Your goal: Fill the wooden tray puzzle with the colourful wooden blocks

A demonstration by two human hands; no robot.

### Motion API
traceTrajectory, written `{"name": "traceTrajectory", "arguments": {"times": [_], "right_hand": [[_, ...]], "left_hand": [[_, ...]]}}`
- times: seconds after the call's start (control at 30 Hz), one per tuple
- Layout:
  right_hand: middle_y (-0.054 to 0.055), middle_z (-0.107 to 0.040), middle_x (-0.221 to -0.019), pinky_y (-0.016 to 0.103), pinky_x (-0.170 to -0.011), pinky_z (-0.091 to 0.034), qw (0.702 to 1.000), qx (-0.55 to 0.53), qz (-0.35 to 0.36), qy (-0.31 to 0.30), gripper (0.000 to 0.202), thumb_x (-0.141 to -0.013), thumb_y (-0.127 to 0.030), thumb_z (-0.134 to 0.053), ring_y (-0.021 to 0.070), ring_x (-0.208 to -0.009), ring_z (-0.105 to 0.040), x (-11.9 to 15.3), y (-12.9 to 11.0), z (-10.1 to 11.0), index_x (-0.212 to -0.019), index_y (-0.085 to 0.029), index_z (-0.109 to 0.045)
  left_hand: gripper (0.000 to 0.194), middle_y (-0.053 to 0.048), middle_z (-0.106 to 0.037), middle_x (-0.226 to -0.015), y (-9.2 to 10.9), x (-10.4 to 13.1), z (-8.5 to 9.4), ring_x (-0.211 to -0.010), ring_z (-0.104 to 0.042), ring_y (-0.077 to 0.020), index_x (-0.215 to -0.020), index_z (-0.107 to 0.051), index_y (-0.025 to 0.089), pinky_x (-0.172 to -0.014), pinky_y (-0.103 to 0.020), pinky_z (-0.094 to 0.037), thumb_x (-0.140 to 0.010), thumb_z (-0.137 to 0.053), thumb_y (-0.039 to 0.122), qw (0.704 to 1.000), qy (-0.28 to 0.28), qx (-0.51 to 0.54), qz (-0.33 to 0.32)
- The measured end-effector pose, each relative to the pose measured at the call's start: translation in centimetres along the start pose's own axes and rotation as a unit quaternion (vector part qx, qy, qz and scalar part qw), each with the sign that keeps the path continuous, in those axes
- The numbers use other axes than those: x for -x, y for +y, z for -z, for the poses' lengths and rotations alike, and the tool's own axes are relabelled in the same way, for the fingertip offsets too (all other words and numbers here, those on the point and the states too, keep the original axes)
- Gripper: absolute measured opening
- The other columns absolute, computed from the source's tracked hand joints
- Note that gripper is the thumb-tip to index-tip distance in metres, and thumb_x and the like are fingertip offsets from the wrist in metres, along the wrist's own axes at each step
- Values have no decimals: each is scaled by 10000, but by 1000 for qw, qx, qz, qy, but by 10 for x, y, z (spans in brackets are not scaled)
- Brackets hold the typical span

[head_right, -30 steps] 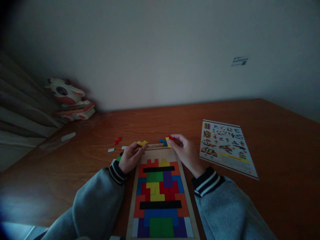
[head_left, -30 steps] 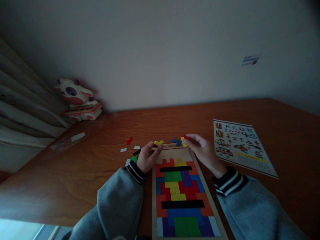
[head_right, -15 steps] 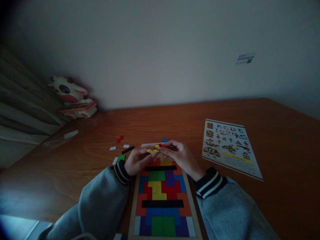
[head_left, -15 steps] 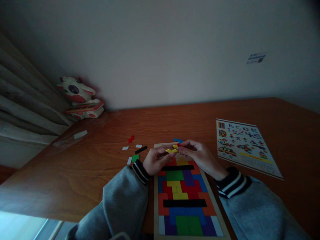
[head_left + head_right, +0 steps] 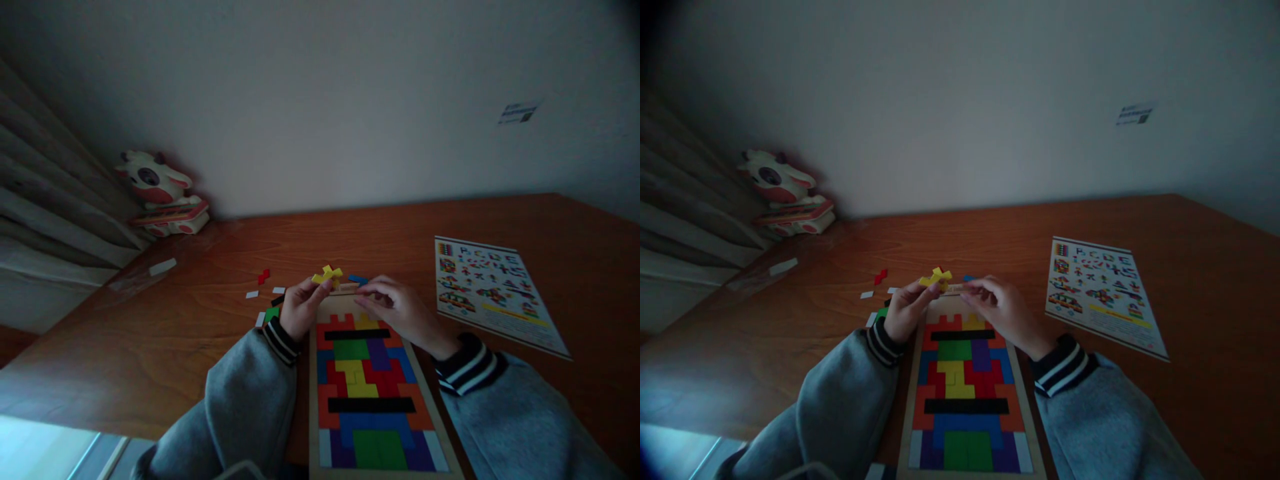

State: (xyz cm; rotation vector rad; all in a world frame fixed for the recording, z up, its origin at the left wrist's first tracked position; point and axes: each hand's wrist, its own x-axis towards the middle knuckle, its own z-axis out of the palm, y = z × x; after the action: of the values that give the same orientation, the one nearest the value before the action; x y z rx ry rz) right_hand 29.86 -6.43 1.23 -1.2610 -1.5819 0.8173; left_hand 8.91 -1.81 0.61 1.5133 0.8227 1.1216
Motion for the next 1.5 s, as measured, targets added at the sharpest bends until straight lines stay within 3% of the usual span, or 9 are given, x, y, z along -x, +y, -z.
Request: {"name": "traceTrajectory", "arguments": {"times": [0.1,0.27,0.7,0.9,1.07,1.5], "right_hand": [[54,-669,-929,359,-772,-503,990,123,58,-39,214,-848,-434,-673,206,-848,-628,1,7,-1,-935,-250,-738],[70,-658,-979,430,-897,-473,977,180,97,-62,231,-811,-438,-720,262,-1017,-593,5,14,-11,-952,-256,-726],[65,-647,-950,403,-852,-483,969,226,83,-50,129,-839,-343,-710,233,-953,-600,2,19,-18,-861,-216,-701],[70,-645,-1014,381,-878,-490,971,193,76,-120,276,-799,-451,-733,230,-999,-603,2,11,-2,-957,-226,-706],[68,-650,-1055,424,-914,-468,965,223,41,-133,314,-766,-461,-759,252,-1024,-610,1,7,9,-975,-231,-712],[69,-651,-967,359,-777,-531,972,215,38,-87,241,-841,-428,-687,204,-868,-653,-3,20,9,-925,-203,-709]], "left_hand": [[348,-72,-746,-859,-6,-4,2,-773,-680,-172,-863,-743,130,-730,-287,-543,-801,-725,473,995,51,50,64],[339,-48,-735,-801,-7,-5,3,-700,-658,-149,-845,-735,138,-639,-253,-509,-793,-725,473,990,46,56,117],[345,-31,-688,-744,0,-4,0,-666,-575,-127,-754,-724,138,-648,-240,-478,-758,-751,482,996,22,36,80],[402,-4,-603,-638,-1,-4,1,-589,-490,-104,-650,-667,140,-571,-233,-408,-736,-750,523,996,30,14,78],[392,-11,-594,-660,-2,-4,2,-608,-471,-108,-720,-698,130,-561,-231,-387,-751,-737,519,996,25,0,81],[399,4,-584,-639,-4,-3,2,-595,-475,-101,-672,-647,134,-582,-237,-372,-762,-728,514,996,21,-1,83]]}}
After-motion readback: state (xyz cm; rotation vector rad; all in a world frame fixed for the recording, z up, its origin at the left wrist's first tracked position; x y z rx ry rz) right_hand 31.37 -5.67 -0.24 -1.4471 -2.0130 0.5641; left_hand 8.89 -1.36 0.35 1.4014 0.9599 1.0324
